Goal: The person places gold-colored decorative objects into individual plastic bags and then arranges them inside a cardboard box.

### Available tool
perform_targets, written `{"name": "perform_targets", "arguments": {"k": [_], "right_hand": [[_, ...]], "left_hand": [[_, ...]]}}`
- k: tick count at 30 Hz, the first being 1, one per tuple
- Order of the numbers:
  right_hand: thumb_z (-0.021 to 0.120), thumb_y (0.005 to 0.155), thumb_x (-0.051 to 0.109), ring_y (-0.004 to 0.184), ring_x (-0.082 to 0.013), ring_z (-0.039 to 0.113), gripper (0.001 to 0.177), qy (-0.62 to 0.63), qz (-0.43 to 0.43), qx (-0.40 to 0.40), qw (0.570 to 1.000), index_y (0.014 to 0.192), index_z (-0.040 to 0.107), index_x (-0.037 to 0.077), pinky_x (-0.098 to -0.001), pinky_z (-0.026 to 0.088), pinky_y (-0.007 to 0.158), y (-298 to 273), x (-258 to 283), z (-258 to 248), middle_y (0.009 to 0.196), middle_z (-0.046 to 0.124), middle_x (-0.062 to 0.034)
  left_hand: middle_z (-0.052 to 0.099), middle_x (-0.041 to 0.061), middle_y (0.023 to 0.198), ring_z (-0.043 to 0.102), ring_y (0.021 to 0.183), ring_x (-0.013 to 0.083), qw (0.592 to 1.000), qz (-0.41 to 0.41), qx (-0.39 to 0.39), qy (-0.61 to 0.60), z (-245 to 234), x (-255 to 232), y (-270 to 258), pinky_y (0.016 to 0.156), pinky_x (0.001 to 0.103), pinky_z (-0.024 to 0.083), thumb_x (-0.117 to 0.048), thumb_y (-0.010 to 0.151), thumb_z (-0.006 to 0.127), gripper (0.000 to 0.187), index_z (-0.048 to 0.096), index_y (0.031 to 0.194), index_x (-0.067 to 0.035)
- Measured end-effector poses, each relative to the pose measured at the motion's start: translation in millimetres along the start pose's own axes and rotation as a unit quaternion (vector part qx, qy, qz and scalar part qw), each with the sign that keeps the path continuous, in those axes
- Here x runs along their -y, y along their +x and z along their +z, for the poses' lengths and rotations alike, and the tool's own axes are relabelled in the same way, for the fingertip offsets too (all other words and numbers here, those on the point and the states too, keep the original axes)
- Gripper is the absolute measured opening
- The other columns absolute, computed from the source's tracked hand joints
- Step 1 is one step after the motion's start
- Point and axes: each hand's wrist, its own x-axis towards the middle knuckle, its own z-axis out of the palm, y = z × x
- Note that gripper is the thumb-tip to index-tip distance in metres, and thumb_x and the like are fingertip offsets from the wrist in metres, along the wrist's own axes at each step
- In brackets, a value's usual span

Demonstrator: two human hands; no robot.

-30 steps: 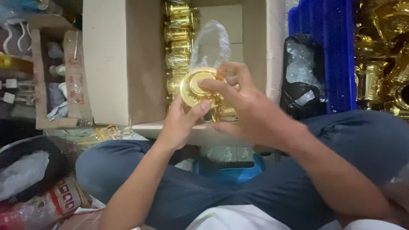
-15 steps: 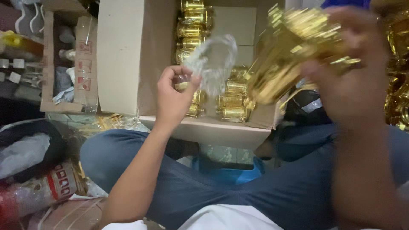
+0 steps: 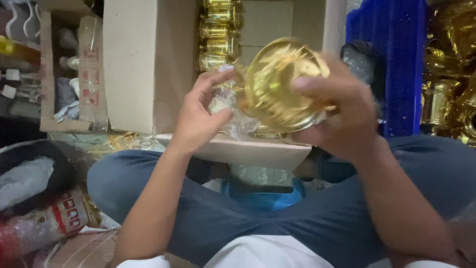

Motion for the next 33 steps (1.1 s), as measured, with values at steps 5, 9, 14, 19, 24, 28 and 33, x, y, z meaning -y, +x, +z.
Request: {"name": "perform_targets", "arguments": {"k": [5, 9, 14, 19, 24, 28, 33], "right_hand": [[0.088, 0.086, 0.001, 0.131, -0.0508, 0.062, 0.064, 0.051, 0.000, 0.113, 0.992, 0.137, 0.052, 0.016, -0.0502, 0.060, 0.098, -0.2, -6.9, 30.1, 0.145, 0.051, -0.0379], [0.091, 0.083, 0.007, 0.125, -0.0467, 0.060, 0.057, 0.054, 0.030, 0.150, 0.987, 0.129, 0.059, 0.009, -0.0480, 0.055, 0.098, 1.2, -3.4, 40.1, 0.139, 0.053, -0.0323], [0.093, 0.085, 0.010, 0.123, -0.0436, 0.064, 0.065, 0.103, 0.003, 0.039, 0.994, 0.133, 0.049, 0.011, -0.0432, 0.058, 0.092, 0.1, -3.4, 36.8, 0.134, 0.057, -0.0323], [0.089, 0.085, -0.007, 0.112, -0.0382, 0.063, 0.070, 0.093, -0.023, -0.031, 0.995, 0.133, 0.040, 0.008, -0.0394, 0.058, 0.086, 4.4, 5.6, 36.8, 0.127, 0.055, -0.0298], [0.099, 0.061, 0.005, 0.093, -0.0359, 0.068, 0.054, 0.121, 0.050, -0.103, 0.986, 0.099, 0.061, 0.007, -0.0467, 0.056, 0.083, -21.5, -12.7, 58.7, 0.112, 0.063, -0.0276], [0.099, 0.061, 0.011, 0.091, -0.0381, 0.073, 0.063, 0.061, 0.022, -0.131, 0.989, 0.115, 0.068, 0.018, -0.0481, 0.062, 0.075, -20.7, -12.1, 74.4, 0.126, 0.064, -0.0302], [0.093, 0.070, 0.012, 0.095, -0.0377, 0.074, 0.057, 0.017, 0.040, -0.135, 0.990, 0.121, 0.070, 0.024, -0.0473, 0.062, 0.077, -6.4, -9.9, 70.3, 0.131, 0.064, -0.0262]], "left_hand": [[0.053, 0.007, 0.149, 0.045, 0.145, 0.0210, 0.994, 0.017, -0.010, -0.110, -9.0, 1.4, -1.1, 0.116, 0.035, 0.042, 0.002, 0.074, 0.048, 0.065, 0.061, 0.136, -0.015], [0.044, 0.013, 0.151, 0.052, 0.135, 0.0261, 0.993, 0.005, 0.008, -0.120, -8.9, 3.8, -1.8, 0.098, 0.030, 0.062, 0.010, 0.078, 0.055, 0.065, 0.057, 0.139, -0.015], [0.043, 0.003, 0.144, 0.045, 0.140, 0.0215, 0.997, 0.058, 0.040, 0.013, -10.3, 10.2, -3.4, 0.119, 0.046, 0.042, -0.005, 0.081, 0.057, 0.066, 0.053, 0.144, -0.023], [0.037, 0.010, 0.157, 0.048, 0.142, 0.0294, 0.997, 0.073, 0.008, -0.008, -9.8, -1.7, -5.6, 0.088, 0.034, 0.041, 0.007, 0.083, 0.051, 0.074, 0.038, 0.149, -0.022], [0.021, 0.032, 0.164, 0.015, 0.146, 0.0618, 0.999, -0.016, 0.000, -0.035, -10.0, -38.2, -8.5, 0.110, 0.078, 0.026, 0.013, 0.076, 0.059, 0.094, 0.025, 0.160, -0.014], [0.011, 0.037, 0.163, 0.015, 0.145, 0.0627, 0.998, -0.054, 0.026, -0.017, -3.4, -53.7, -12.8, 0.107, 0.083, 0.023, 0.006, 0.084, 0.050, 0.089, 0.011, 0.161, -0.016], [0.022, 0.042, 0.153, 0.041, 0.135, 0.0600, 0.999, -0.047, 0.018, 0.013, 4.5, -11.7, -10.1, 0.106, 0.074, 0.040, 0.006, 0.091, 0.041, 0.063, 0.015, 0.145, -0.012]]}}
